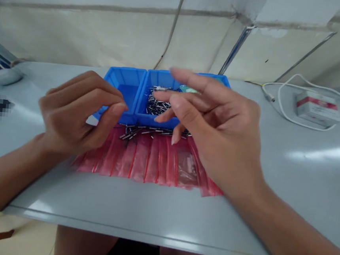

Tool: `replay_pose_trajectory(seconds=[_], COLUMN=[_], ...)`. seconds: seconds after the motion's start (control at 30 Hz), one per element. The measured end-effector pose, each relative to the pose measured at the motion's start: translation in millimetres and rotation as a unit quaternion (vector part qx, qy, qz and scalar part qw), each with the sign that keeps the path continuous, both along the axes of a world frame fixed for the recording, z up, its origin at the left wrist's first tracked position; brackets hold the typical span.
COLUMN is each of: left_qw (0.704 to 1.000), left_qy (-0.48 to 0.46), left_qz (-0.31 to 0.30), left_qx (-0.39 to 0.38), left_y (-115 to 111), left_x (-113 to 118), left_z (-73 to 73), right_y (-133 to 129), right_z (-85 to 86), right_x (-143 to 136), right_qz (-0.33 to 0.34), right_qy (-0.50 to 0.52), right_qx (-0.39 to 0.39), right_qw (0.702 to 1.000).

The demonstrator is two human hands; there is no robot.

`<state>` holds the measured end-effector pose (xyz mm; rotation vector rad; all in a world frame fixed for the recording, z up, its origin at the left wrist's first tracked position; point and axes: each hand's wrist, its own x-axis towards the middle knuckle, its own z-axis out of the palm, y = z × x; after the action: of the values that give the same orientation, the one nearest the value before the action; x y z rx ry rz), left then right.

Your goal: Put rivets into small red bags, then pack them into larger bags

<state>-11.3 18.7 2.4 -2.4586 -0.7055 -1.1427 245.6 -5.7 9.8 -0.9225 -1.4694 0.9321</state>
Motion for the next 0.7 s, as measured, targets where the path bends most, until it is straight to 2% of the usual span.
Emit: replay_pose_trajectory(seconds=[0.07, 0.1, 0.13, 0.17, 0.23, 0.27, 0.3, 0.33, 0.4, 0.47, 0.53, 0.7], left_qw=[0.999, 0.997, 0.996, 0.994, 0.992, 0.991, 0.991, 0.991, 0.991, 0.992, 0.992, 0.993], left_qy=[0.039, 0.060, 0.079, 0.094, 0.112, 0.116, 0.120, 0.122, 0.122, 0.119, 0.116, 0.106], left_qz=[0.028, 0.034, 0.036, 0.038, 0.038, 0.035, 0.031, 0.027, 0.019, 0.017, 0.018, 0.014], left_qx=[-0.016, -0.026, -0.034, -0.041, -0.050, -0.052, -0.054, -0.054, -0.050, -0.045, -0.044, -0.040], left_y=[0.9, 1.4, 2.0, 2.5, 3.6, 4.0, 4.2, 4.3, 3.8, 2.7, 1.6, 1.8], left_x=[-2.1, -3.3, -4.4, -5.4, -6.8, -7.2, -7.5, -7.5, -7.2, -6.5, -5.7, -5.0], left_z=[-0.3, -0.8, -1.7, -2.9, -5.8, -7.2, -8.5, -9.6, -10.8, -11.1, -11.0, -11.7], right_y=[0.6, 0.6, 0.7, 1.0, 2.5, 3.5, 4.6, 5.6, 6.8, 6.3, 4.0, -5.0], right_z=[-0.5, -0.6, -0.6, -0.7, -1.0, -1.3, -1.5, -1.5, -0.7, 1.4, 3.5, -1.9], right_x=[4.4, 6.7, 8.9, 11.0, 14.3, 15.4, 16.1, 16.5, 16.8, 17.1, 17.8, 16.3], right_qz=[-0.008, -0.015, -0.022, -0.025, -0.013, 0.005, 0.026, 0.054, 0.103, 0.114, 0.093, 0.041], right_qy=[-0.043, -0.105, -0.189, -0.281, -0.439, -0.493, -0.525, -0.545, -0.559, -0.550, -0.554, -0.636], right_qx=[0.042, 0.092, 0.166, 0.255, 0.416, 0.464, 0.488, 0.492, 0.473, 0.470, 0.477, 0.438], right_qw=[0.998, 0.990, 0.968, 0.925, 0.796, 0.736, 0.696, 0.677, 0.673, 0.680, 0.676, 0.634])
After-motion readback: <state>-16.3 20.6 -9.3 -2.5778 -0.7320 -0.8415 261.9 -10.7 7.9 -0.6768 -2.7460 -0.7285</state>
